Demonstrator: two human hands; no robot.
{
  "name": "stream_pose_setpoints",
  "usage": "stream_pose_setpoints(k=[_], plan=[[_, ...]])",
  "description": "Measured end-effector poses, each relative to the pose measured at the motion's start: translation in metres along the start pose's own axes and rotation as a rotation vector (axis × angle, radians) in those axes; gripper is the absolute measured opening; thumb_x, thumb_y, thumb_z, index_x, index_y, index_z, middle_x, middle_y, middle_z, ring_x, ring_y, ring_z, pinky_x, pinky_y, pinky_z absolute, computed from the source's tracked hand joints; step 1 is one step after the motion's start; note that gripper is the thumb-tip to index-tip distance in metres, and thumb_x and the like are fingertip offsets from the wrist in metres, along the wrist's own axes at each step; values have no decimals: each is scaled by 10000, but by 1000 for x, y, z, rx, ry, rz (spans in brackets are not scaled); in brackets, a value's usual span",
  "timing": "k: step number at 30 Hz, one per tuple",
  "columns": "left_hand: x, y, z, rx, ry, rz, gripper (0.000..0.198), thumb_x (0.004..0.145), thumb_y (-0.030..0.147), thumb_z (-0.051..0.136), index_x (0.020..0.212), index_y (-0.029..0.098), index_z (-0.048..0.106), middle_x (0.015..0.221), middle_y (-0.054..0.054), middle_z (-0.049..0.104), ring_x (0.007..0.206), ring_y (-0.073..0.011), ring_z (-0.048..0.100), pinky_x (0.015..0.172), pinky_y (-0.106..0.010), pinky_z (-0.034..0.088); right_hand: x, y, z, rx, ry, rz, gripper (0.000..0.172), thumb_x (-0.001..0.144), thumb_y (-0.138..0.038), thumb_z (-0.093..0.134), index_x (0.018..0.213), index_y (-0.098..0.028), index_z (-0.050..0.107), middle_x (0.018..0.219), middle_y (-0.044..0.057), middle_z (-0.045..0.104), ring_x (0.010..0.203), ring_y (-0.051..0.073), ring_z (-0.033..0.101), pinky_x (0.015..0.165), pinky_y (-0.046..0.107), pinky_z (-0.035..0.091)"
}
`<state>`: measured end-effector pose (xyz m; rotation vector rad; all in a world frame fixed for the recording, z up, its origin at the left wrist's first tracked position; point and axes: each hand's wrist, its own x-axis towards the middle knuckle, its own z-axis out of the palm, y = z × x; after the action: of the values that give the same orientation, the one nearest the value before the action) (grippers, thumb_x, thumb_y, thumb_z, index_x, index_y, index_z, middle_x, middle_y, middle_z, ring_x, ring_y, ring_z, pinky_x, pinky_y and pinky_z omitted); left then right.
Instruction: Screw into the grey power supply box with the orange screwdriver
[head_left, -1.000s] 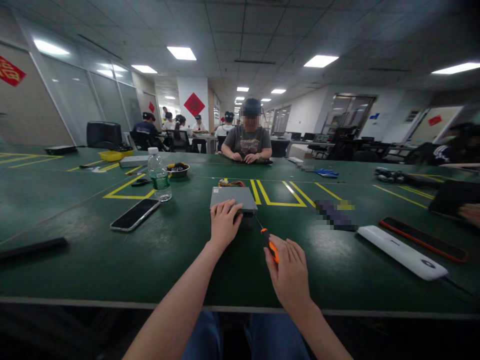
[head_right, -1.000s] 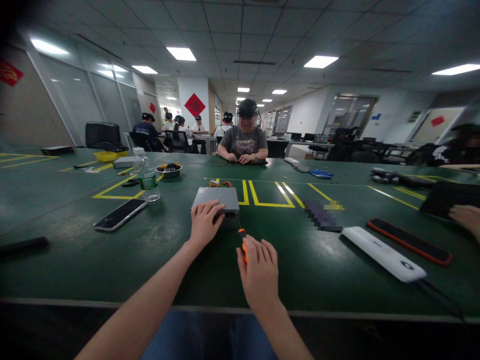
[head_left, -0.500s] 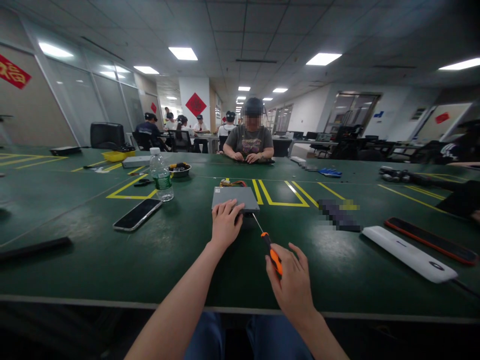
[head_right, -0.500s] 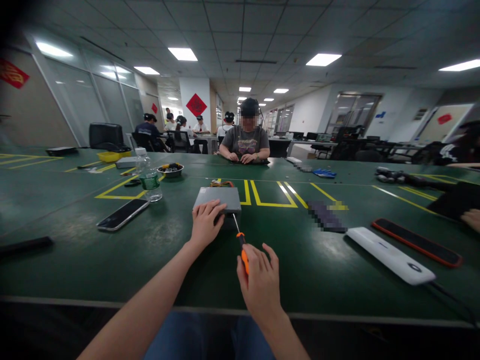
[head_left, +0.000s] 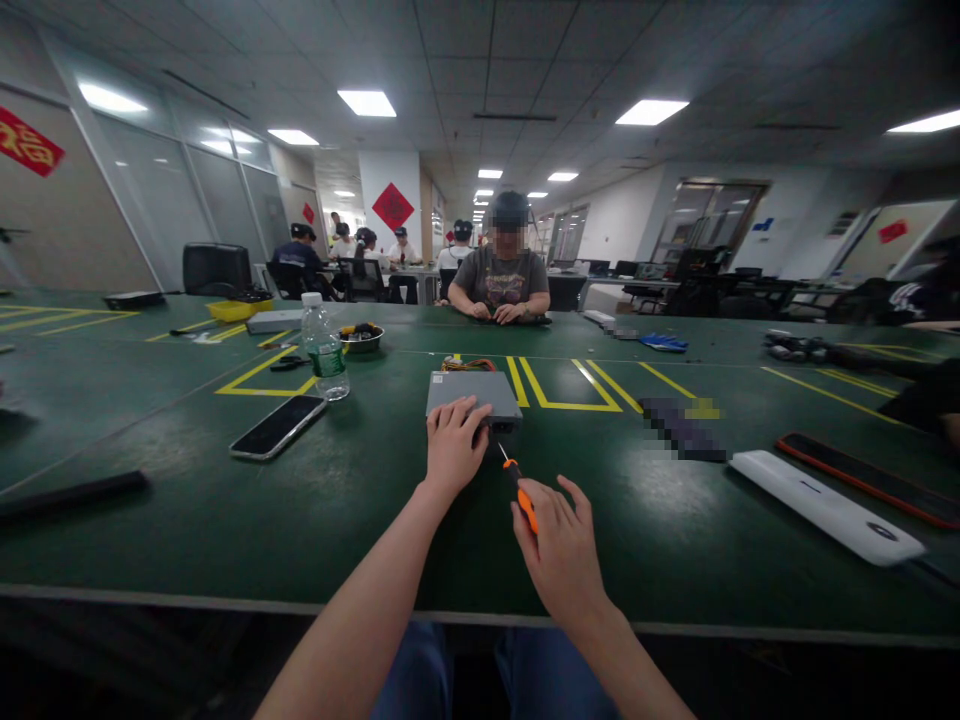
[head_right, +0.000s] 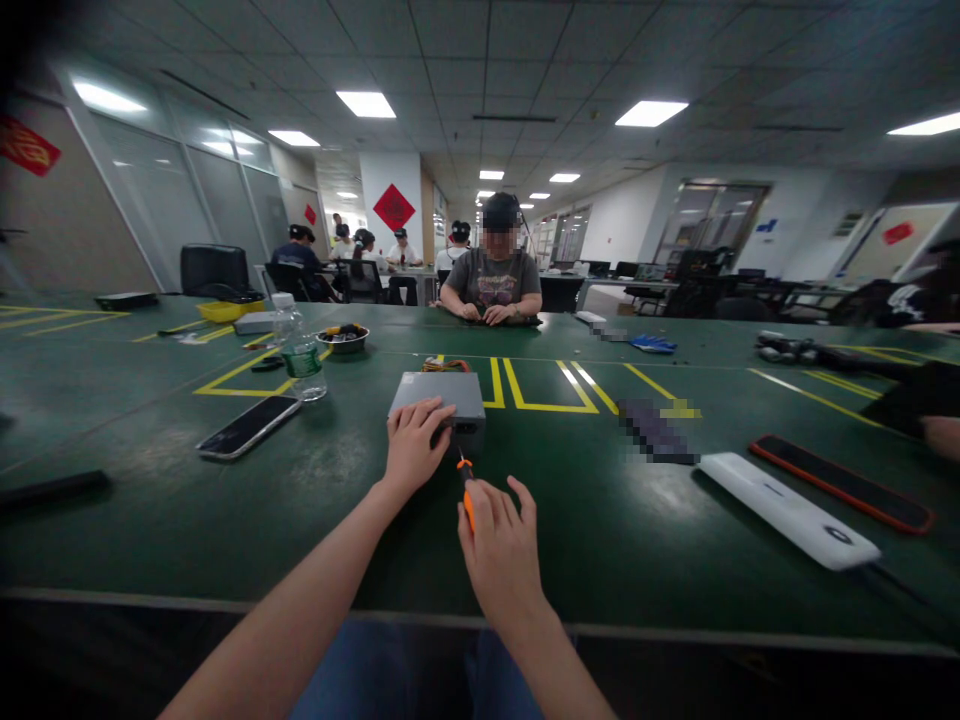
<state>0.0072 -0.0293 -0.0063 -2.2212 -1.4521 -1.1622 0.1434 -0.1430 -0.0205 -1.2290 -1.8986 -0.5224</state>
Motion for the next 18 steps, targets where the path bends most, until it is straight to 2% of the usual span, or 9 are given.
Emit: stream_pose_setpoints(k=[4, 10, 13, 18], plan=[[0, 0, 1, -4, 2, -4, 316, 824, 242, 482, 1126, 315, 543, 1231, -18, 538, 1159, -220, 432, 981, -429, 276, 3, -7, 0, -51, 23, 4, 189, 884, -167, 381, 1039, -150, 489, 941, 90, 643, 863, 176, 617, 922, 455, 374], [0, 0, 0, 1, -1, 6, 314, 829, 249, 472, 1131, 308, 535, 1247, -16, 525, 1171, -210, 420, 992, -411, 269, 9, -24, -5, -108, -58, 41, 270, 873, -215, 367, 1089, -112, 492, 1056, 157, 568, 996, 239, 536, 889, 464, 403], [0, 0, 0, 3, -1, 7, 317, 830, 253, 470, 1137, 304, 529, 1254, -17, 519, 1172, -208, 420, 994, -408, 265, 12, -24, -3, -118, 1, 27, 256, 880, -192, 349, 1054, -96, 511, 1005, 162, 570, 944, 241, 535, 809, 421, 447], [0, 0, 0, 4, 0, 17, 321, 828, 240, 466, 1137, 299, 529, 1255, -20, 519, 1182, -209, 414, 996, -409, 263, 16, -14, -4, -129, 50, 58, 221, 903, -207, 368, 1009, -119, 541, 826, 92, 609, 774, 194, 557, 754, 352, 454]])
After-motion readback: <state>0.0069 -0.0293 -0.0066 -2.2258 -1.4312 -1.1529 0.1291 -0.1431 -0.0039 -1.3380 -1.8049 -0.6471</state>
